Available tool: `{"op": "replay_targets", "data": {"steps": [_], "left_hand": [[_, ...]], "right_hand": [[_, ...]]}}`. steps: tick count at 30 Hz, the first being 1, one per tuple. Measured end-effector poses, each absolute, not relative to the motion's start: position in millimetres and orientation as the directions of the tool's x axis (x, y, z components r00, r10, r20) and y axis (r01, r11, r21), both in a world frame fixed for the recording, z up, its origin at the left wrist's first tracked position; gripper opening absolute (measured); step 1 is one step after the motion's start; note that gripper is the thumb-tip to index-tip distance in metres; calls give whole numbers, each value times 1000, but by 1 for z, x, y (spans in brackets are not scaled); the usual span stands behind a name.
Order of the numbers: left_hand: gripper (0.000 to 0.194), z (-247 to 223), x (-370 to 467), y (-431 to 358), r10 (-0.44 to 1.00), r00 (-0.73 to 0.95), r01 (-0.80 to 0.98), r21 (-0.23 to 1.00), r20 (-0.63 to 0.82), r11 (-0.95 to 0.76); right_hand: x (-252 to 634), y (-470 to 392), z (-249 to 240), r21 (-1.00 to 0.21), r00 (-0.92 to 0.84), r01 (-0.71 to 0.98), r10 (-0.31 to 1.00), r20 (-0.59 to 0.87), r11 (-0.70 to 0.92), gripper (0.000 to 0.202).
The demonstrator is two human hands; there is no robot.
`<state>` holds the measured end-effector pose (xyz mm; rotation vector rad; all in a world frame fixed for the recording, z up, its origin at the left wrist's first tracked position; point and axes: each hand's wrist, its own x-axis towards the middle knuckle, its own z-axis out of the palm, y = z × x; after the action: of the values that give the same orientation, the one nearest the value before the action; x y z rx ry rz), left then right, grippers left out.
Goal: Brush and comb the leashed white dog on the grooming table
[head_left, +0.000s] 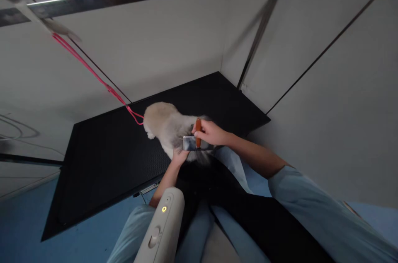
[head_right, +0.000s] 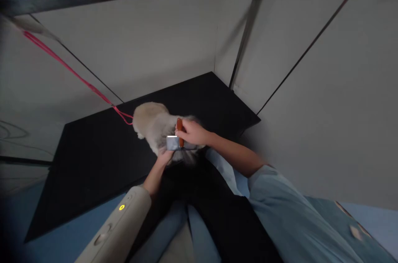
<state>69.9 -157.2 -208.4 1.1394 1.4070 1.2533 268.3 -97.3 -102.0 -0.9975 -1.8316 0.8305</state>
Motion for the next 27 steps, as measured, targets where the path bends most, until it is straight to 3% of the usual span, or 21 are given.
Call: {"op": "replay_targets", "data": {"steps": [1,4,9,13,17,21,25,27], "left_hand": [[20,-207,70,-156,987,-155,75,996,-34,47],[18,-201,70,-153,988,-154,105,994,-22,38],[30,-205,70,-152,984,-142,93,989,-105,118],[38,-214,70,-150,990,-140,75,997,1,9],[45,-218,69,-146,995,-95,78,996,42,-35],[45,-219,69,-145,991,-112,45,997,74,-70],[45,-216,67,-147,993,-113,42,999,30,-25],[46,-213,66,-147,989,-138,55,998,48,-41]], "right_hand": [[267,-96,-100,-838,-306,317,884,353,444,17],[264,-91,-94,-827,-98,363,900,424,429,16],[255,-89,-84,-776,-408,395,851,332,492,16],[251,-88,-74,-729,-192,506,884,427,462,16],[249,-90,-67,-633,-512,561,825,241,533,19],[248,-91,-63,-609,-293,652,891,347,452,20],[247,-95,-66,-573,-491,641,846,207,512,20],[247,-96,-69,-582,-359,680,895,265,445,19]]}}
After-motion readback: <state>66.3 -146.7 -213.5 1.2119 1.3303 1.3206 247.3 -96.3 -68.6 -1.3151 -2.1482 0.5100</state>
